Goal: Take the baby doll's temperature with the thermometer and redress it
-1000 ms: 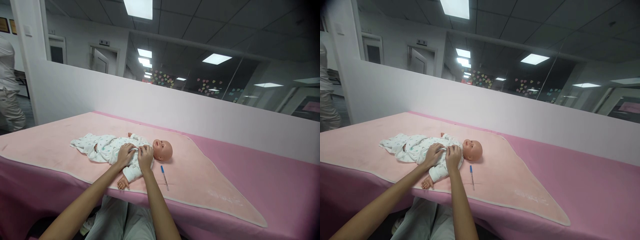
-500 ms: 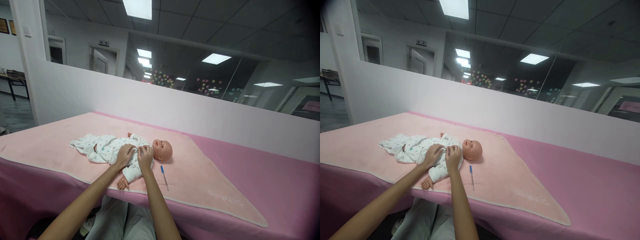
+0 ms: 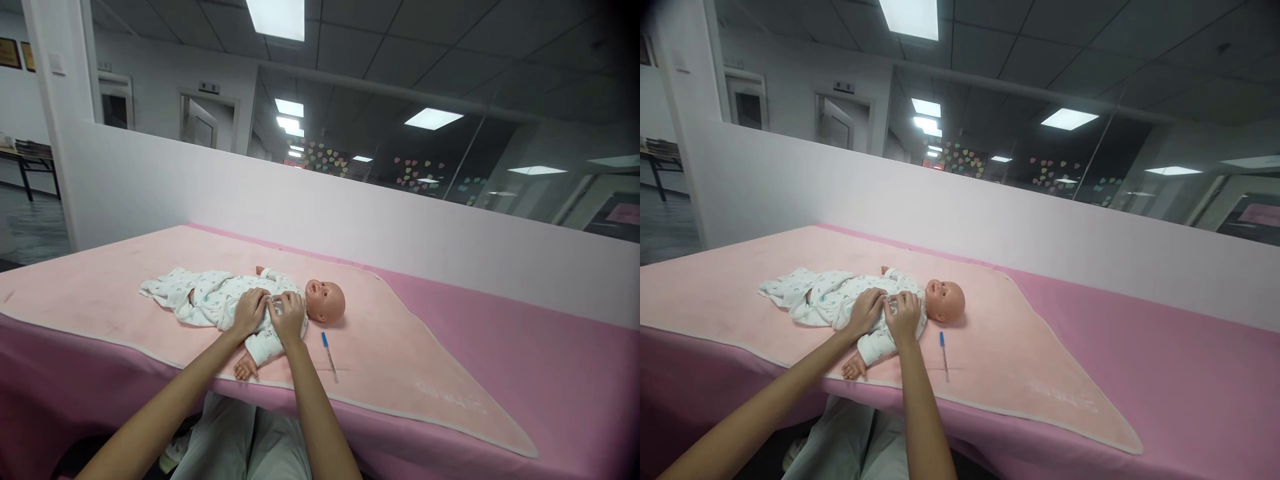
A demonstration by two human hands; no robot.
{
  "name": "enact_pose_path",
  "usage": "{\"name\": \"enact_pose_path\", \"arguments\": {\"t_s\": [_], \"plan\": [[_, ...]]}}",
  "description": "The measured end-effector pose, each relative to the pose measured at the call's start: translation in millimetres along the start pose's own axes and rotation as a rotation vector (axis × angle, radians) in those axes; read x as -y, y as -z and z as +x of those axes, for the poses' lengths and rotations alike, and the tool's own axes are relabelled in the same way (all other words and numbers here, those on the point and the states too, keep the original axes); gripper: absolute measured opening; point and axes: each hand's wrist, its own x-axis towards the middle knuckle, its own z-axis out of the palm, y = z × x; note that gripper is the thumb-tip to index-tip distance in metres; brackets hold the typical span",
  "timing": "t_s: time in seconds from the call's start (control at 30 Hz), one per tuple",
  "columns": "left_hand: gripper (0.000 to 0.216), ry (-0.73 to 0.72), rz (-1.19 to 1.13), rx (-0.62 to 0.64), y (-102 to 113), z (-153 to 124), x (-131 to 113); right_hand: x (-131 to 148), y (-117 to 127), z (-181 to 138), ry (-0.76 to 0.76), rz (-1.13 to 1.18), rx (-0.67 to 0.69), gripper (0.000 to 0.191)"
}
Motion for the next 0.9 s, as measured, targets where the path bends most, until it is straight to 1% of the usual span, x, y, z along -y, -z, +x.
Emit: {"name": "enact_pose_path", "arguments": {"t_s": [0.07, 0.17, 0.3, 0.47, 0.57, 0.67, 0.73, 0.9], "plan": [[0.023, 0.012, -0.023, -0.014, -1, 0, 1, 0, -1, 0, 0.028, -0.013, 0.018, 0.011], [0.023, 0.021, -0.041, -0.024, -1, 0, 1, 0, -2, 0, 0.021, -0.02, 0.015, 0.007], [0.026, 0.006, -0.049, 0.0, 2, 0, 0, 0, -1, 0, -0.007, -0.031, -0.011, 0.009], [0.027, -0.007, -0.033, 0.028, 2, 1, -2, 0, -2, 0, 0.006, -0.044, -0.014, 0.009], [0.026, -0.002, -0.012, 0.011, 1, 1, -3, 0, -4, 0, 0.01, -0.047, -0.015, 0.009], [0.022, 0.005, -0.014, -0.036, 1, 0, -5, 0, -5, 1, 0.012, -0.054, -0.024, 0.008], [0.02, -0.008, 0.011, -0.054, 3, -1, -6, 0, -5, 1, 0.009, -0.057, -0.043, 0.007], [0.018, -0.092, 0.113, -0.036, 9, -3, -8, 0, -3, 1, 0.005, -0.067, -0.074, 0.01]]}}
